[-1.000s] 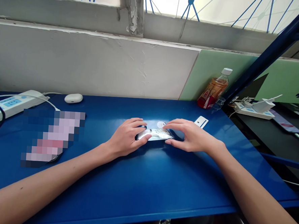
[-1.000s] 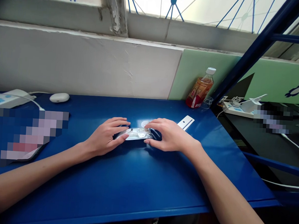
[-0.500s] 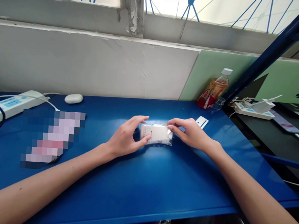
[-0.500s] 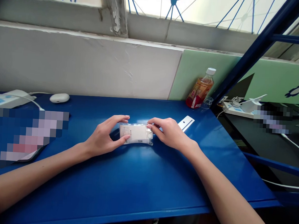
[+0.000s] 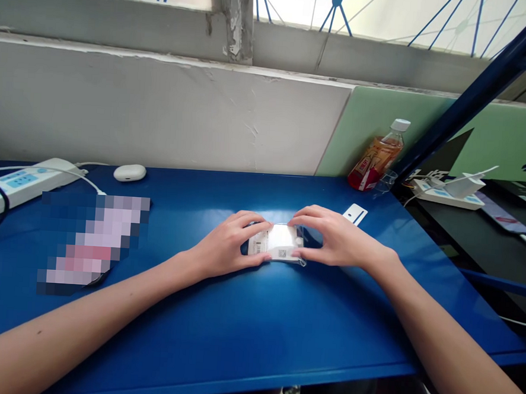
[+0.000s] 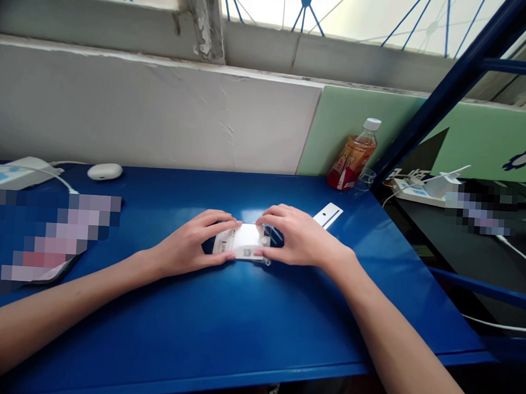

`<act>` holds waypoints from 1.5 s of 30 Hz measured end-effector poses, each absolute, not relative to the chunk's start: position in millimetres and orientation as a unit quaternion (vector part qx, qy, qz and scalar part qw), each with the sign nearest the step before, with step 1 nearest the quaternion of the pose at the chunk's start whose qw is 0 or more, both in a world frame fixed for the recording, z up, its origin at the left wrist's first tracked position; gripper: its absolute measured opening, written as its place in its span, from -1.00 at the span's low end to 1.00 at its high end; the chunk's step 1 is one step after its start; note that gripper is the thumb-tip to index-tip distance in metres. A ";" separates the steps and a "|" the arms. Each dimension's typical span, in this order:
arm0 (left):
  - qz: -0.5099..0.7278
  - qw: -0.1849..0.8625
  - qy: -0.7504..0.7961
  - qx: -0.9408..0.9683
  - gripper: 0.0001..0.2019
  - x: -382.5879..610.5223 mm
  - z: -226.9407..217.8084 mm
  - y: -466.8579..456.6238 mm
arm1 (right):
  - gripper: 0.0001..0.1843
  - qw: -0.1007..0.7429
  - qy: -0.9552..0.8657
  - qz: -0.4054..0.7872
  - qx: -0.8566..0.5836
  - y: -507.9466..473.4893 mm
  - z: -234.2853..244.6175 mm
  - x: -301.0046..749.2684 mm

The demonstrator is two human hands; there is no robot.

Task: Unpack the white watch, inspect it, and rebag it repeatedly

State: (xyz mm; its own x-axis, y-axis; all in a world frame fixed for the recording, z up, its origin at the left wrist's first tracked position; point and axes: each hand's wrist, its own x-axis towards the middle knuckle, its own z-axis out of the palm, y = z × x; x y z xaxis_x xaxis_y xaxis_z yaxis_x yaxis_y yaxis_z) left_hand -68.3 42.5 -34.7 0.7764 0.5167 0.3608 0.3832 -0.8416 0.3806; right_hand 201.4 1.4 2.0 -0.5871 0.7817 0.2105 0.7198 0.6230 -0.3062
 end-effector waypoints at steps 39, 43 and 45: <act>0.250 0.122 0.267 0.923 -0.61 -66.3 -36.6 44.1 | -0.37 0.132 -0.875 0.117 -0.451 3.2 -4.5 199.5; 0.259 0.134 0.261 0.920 -0.61 -66.2 -36.9 43.8 | -0.38 0.180 -0.878 0.105 -0.430 -2.4 -18.1 204.3; 0.263 0.140 0.258 0.919 -0.60 -65.9 -36.7 43.5 | -0.29 0.187 -0.881 0.097 -0.424 -3.5 -23.4 207.4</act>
State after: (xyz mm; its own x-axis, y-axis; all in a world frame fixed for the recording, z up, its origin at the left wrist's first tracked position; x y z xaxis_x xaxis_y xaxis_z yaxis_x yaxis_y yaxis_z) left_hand -65.9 43.5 -36.7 0.7279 0.5480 0.4122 0.4007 -0.8278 0.3927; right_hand 207.4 -3.5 -23.4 -0.5699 0.7840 0.2463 0.7113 0.6207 -0.3300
